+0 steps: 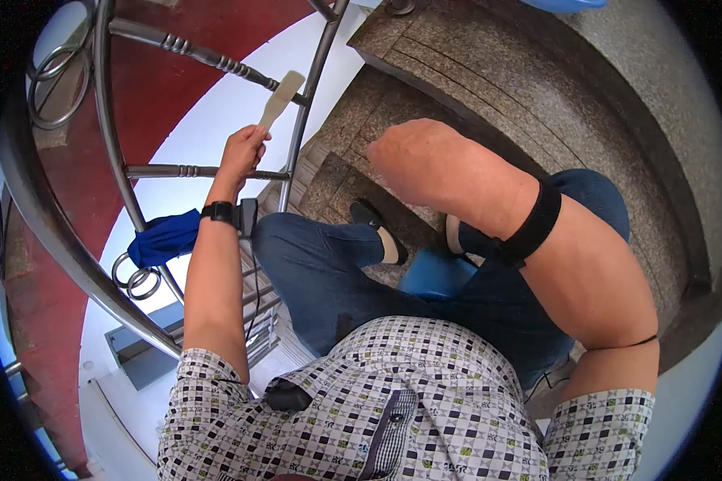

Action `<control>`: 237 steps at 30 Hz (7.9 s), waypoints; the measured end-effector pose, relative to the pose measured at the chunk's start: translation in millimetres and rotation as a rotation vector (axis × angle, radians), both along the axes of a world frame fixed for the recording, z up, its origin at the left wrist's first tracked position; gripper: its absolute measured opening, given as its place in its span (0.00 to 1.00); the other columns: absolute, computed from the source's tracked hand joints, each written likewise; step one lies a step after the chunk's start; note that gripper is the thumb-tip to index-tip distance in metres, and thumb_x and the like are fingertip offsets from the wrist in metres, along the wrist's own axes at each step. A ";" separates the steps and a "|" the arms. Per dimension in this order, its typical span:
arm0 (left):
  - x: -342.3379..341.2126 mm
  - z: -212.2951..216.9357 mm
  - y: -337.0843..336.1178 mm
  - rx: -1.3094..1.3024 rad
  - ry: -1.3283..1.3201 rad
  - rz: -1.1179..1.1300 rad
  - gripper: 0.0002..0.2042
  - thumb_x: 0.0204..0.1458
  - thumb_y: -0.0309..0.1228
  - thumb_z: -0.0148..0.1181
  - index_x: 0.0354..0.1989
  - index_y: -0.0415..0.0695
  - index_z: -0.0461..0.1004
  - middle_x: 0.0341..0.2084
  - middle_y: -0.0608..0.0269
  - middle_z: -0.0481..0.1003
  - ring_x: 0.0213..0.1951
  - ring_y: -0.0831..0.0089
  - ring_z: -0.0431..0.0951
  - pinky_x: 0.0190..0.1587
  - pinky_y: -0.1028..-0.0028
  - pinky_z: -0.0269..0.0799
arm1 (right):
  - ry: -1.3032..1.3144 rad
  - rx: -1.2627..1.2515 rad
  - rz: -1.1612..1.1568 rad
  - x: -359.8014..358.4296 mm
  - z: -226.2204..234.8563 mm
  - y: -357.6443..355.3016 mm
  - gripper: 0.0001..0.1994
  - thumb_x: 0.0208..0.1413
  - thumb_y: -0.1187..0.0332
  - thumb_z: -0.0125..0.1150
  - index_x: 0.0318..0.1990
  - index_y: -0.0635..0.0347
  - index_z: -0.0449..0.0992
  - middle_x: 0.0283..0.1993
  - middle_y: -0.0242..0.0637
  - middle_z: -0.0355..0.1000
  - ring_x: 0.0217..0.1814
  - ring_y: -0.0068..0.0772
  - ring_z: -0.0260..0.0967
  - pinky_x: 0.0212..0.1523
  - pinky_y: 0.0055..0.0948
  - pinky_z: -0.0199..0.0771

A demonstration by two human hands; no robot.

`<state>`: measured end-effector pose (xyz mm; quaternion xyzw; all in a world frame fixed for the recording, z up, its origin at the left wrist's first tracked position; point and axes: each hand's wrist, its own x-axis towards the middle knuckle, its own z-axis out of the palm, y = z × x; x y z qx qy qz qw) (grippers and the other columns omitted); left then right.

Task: The recorder is cleaning a stainless steel stair railing and the concrete stairs using a brush and sandpaper.

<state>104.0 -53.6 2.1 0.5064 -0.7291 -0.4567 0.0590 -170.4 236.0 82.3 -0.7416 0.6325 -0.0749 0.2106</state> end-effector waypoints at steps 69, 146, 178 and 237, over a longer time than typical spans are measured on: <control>-38.2 -24.3 145.4 0.515 0.561 0.622 0.18 0.67 0.48 0.54 0.32 0.48 0.67 0.16 0.70 0.62 0.15 0.76 0.61 0.16 0.72 0.57 | 0.067 0.113 -0.005 4.5 7.7 -1.3 0.15 0.59 0.62 0.65 0.49 0.61 0.77 0.38 0.52 0.80 0.46 0.56 0.78 0.46 0.49 0.78; -27.2 -137.0 127.5 0.696 0.368 1.162 0.20 0.67 0.55 0.44 0.37 0.50 0.59 0.19 0.64 0.59 0.17 0.70 0.59 0.18 0.70 0.54 | 0.058 0.281 -0.020 5.5 26.6 -2.6 0.19 0.59 0.66 0.64 0.58 0.59 0.75 0.47 0.50 0.79 0.50 0.56 0.76 0.51 0.47 0.76; -43.9 -83.9 80.0 0.692 0.176 0.596 0.25 0.65 0.62 0.46 0.34 0.49 0.61 0.14 0.70 0.56 0.13 0.75 0.57 0.13 0.73 0.50 | 0.057 0.190 -0.009 -3.5 25.4 6.6 0.16 0.60 0.66 0.65 0.52 0.61 0.76 0.40 0.48 0.78 0.48 0.53 0.76 0.49 0.46 0.77; -72.8 -90.6 74.9 0.630 0.293 0.616 0.23 0.69 0.56 0.42 0.35 0.47 0.61 0.19 0.67 0.59 0.16 0.73 0.59 0.16 0.71 0.53 | 0.068 0.242 -0.013 3.2 23.4 -0.1 0.17 0.60 0.66 0.64 0.54 0.62 0.76 0.42 0.49 0.79 0.49 0.53 0.77 0.49 0.46 0.77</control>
